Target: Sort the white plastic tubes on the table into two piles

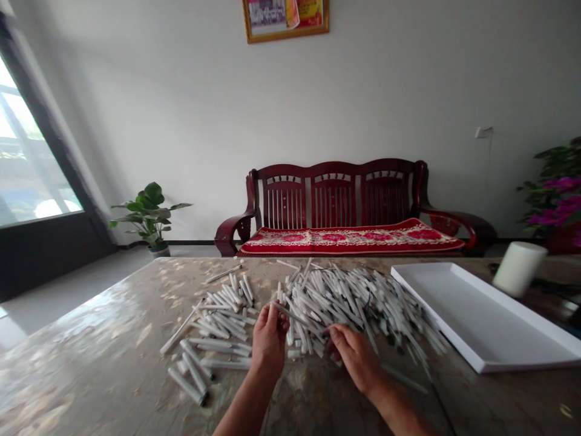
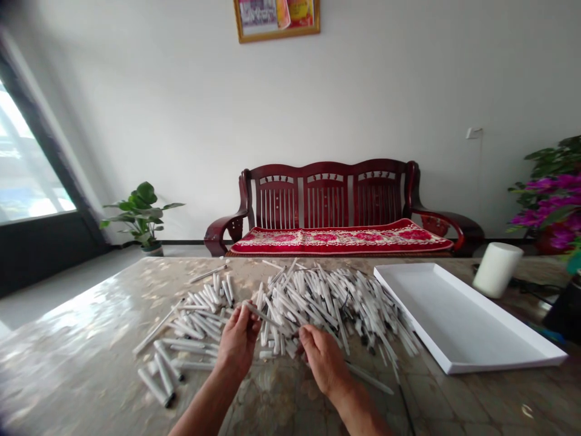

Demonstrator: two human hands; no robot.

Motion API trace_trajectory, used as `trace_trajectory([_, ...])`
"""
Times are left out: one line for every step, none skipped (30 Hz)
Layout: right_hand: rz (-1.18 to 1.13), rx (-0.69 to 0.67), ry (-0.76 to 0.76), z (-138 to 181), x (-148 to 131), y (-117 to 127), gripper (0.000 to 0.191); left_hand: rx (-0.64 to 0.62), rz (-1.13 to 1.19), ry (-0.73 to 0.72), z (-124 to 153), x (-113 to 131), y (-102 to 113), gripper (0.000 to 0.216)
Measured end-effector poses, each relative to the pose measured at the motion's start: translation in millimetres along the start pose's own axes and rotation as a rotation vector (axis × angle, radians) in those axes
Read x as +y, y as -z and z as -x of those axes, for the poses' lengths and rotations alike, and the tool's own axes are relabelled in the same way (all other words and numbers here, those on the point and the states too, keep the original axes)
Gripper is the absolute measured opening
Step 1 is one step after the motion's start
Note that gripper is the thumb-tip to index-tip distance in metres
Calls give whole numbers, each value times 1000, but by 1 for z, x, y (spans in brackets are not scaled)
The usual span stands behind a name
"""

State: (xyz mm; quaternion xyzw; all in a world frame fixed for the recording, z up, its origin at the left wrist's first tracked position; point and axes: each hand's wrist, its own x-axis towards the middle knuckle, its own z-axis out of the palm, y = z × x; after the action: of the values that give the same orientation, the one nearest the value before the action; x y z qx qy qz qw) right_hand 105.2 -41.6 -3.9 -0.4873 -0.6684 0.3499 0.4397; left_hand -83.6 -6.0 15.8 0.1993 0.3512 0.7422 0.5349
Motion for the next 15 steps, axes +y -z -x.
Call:
trace_trajectory([-50, -13, -38, -1, -1, 0, 48, -10, 13, 21, 2, -1, -1, 55])
trace_trajectory([-98, -14, -81, -1, -1, 0, 49, -17, 14, 37, 5, -3, -3, 55])
trace_trajectory([-137, -6, -123, -3, -2, 0, 49, -17, 10, 49, 7, -4, -4, 56])
trace_trajectory([-167, 8, -162, -4, -1, 0, 49, -12, 1, 56, 9, -4, -4, 56])
trace_trajectory([-189, 22, -193, -5, -1, 1, 49, -9, -11, 60, 10, -5, -5, 56])
trace_trajectory([-207, 31, -216, -6, -1, 2, 49, -10, -24, 63, 11, -5, -5, 55])
trace_trajectory([-221, 35, -232, -7, -2, 3, 49, -20, -38, 63, 12, -5, -5, 54])
trace_trajectory([-232, 35, -247, -8, -2, 4, 48, -38, -57, 59, 12, -5, -5, 52])
trace_trajectory([-238, 35, -258, -8, -2, 5, 48, -60, -80, 54, 13, -4, -5, 50])
trace_trajectory([-236, 40, -264, -9, -1, 6, 47, -77, -109, 53, 13, -4, -4, 48])
trace_trajectory([-222, 54, -260, -9, 0, 7, 46, -87, -141, 58, 13, -4, -4, 47])
trace_trajectory([-196, 79, -243, -10, 1, 8, 45, -87, -173, 69, 13, -4, -3, 47])
trace_trajectory([-157, 112, -210, -11, 3, 9, 44, -83, -198, 85, 13, -5, -3, 48])
trace_trajectory([-111, 147, -168, -12, 6, 10, 43, -79, -216, 101, 14, -5, -3, 50])
trace_trajectory([-64, 180, -124, -12, 8, 11, 43, -81, -223, 113, 15, -7, -2, 50])
